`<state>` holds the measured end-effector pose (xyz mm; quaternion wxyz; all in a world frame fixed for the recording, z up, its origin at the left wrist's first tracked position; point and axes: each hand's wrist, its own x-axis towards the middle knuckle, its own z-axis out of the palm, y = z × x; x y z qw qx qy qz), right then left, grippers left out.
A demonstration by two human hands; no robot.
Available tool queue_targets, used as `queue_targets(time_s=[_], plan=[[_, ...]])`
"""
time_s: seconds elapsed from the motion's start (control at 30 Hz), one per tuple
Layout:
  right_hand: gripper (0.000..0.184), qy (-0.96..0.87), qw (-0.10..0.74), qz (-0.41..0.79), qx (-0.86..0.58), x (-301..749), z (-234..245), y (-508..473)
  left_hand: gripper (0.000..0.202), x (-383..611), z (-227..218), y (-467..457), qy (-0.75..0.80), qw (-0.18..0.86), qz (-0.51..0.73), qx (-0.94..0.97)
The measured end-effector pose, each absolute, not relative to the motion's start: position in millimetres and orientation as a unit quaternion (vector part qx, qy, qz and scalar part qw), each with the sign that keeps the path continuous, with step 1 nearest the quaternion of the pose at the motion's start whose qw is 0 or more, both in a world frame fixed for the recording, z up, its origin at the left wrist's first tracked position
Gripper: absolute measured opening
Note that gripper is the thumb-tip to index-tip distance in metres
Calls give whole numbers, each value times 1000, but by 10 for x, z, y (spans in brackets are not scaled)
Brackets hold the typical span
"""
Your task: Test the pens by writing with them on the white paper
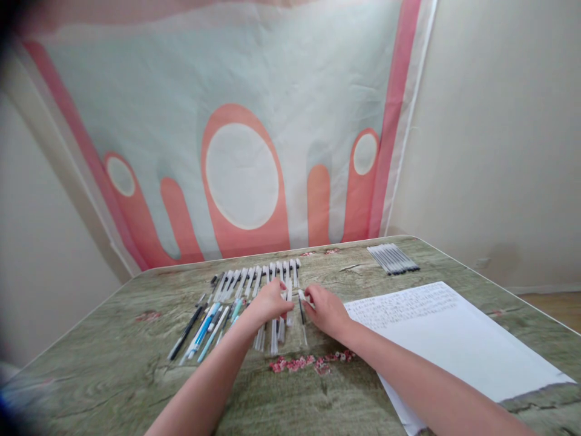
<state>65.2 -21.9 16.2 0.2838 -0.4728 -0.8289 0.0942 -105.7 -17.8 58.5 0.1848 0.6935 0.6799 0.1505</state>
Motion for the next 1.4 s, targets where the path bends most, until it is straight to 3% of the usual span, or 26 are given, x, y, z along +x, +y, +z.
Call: queue_targets(time_s=[0.13, 0.23, 0.33, 0.57, 0.83, 1.0, 1.13, 1.4], plan=[[25, -836, 203, 152, -486, 550, 193, -433, 44, -1198, 660, -55, 684, 179, 184, 683], [22, -842, 169, 143, -493, 518, 213, -525, 24, -1245, 695, -4, 665, 190, 208, 692], [19, -846, 133, 111, -505, 544, 257, -542, 19, -1257, 703, 6, 639, 216, 248, 696], [24, -854, 61, 67, -512, 640, 322, -521, 12, -1210, 662, 33, 577, 345, 360, 647], [25, -849, 73, 79, -518, 697, 307, -447, 14, -1199, 577, 122, 492, 519, 550, 431], [19, -839, 141, 91, -517, 745, 503, -366, 8, -1226, 537, 169, 445, 561, 625, 311], [15, -852, 185, 72, -484, 764, 643, -352, 7, -1225, 513, 181, 415, 586, 638, 278], [19, -860, 187, 78, -468, 769, 650, -359, 7, -1167, 551, 129, 403, 608, 627, 273]])
